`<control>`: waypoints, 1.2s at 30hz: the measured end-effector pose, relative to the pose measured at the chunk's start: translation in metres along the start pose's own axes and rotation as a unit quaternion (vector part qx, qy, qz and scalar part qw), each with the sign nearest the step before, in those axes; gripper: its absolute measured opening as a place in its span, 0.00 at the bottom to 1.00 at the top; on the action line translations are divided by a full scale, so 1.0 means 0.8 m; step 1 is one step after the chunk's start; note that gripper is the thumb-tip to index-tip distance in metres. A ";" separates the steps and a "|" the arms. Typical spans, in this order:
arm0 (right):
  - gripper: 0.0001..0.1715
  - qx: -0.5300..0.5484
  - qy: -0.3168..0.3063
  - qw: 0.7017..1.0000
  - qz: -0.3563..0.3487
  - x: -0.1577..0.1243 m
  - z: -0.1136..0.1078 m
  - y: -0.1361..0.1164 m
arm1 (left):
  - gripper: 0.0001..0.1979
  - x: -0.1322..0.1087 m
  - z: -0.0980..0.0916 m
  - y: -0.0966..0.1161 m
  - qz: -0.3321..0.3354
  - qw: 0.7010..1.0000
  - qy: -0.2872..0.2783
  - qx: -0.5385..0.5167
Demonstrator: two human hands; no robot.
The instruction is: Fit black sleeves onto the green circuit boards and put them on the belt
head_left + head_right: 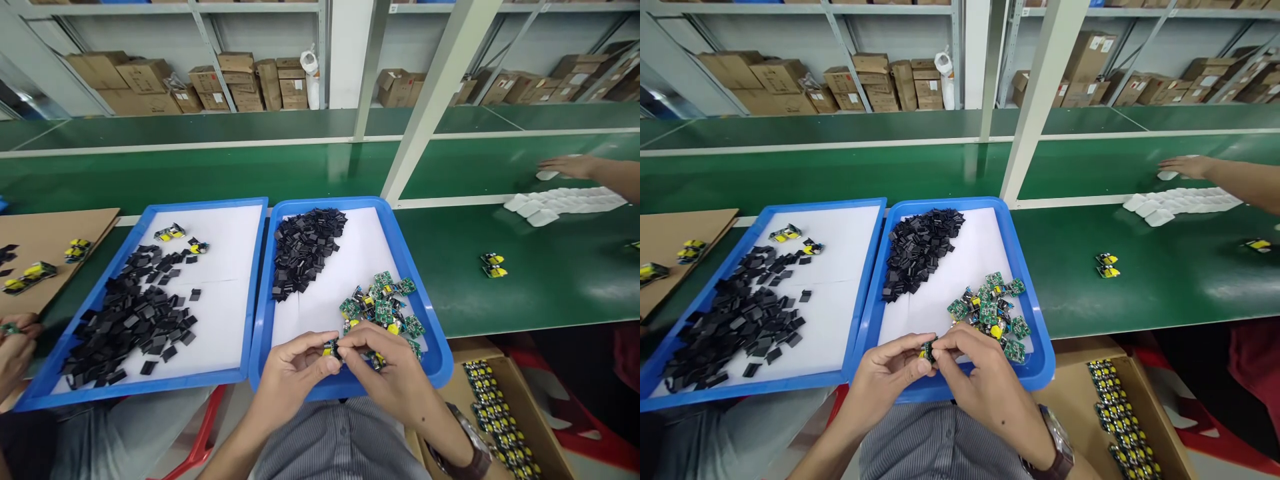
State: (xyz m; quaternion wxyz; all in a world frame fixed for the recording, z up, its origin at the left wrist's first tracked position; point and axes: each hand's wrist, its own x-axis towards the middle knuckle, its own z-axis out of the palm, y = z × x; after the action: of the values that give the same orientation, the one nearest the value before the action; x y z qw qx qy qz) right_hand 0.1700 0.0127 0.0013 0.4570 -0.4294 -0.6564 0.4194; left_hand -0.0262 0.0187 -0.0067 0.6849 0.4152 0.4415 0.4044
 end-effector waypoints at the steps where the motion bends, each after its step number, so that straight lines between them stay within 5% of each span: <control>1: 0.07 -0.003 0.001 1.000 0.000 -0.001 0.000 0.000 | 0.18 0.000 0.000 0.000 -0.004 1.000 -0.001 0.000; 14: 0.11 -0.066 -0.043 0.997 0.019 -0.004 -0.001 -0.005 | 0.12 0.001 0.005 0.000 0.097 0.990 0.015 0.100; 19: 0.07 0.110 -0.007 0.986 0.124 0.001 0.005 0.013 | 0.17 0.001 0.002 -0.004 0.110 0.986 -0.012 0.124; 23: 0.07 0.252 0.023 0.950 0.181 -0.003 0.006 0.019 | 0.23 -0.006 -0.001 -0.008 0.196 0.949 -0.003 0.245; 28: 0.06 0.276 0.030 0.938 0.206 -0.014 0.004 0.012 | 0.26 -0.015 0.004 -0.008 0.358 0.872 0.031 0.332; 36: 0.07 0.339 -0.022 0.909 0.240 -0.017 0.006 0.012 | 0.27 -0.026 0.003 -0.011 0.394 0.866 -0.018 0.306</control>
State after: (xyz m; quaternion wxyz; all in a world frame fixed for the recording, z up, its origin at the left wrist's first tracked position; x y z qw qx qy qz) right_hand 0.1702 0.0018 -0.0121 0.4455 -0.3841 -0.3621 0.7231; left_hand -0.0278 -0.0038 -0.0087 0.3149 0.7507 0.3301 0.4778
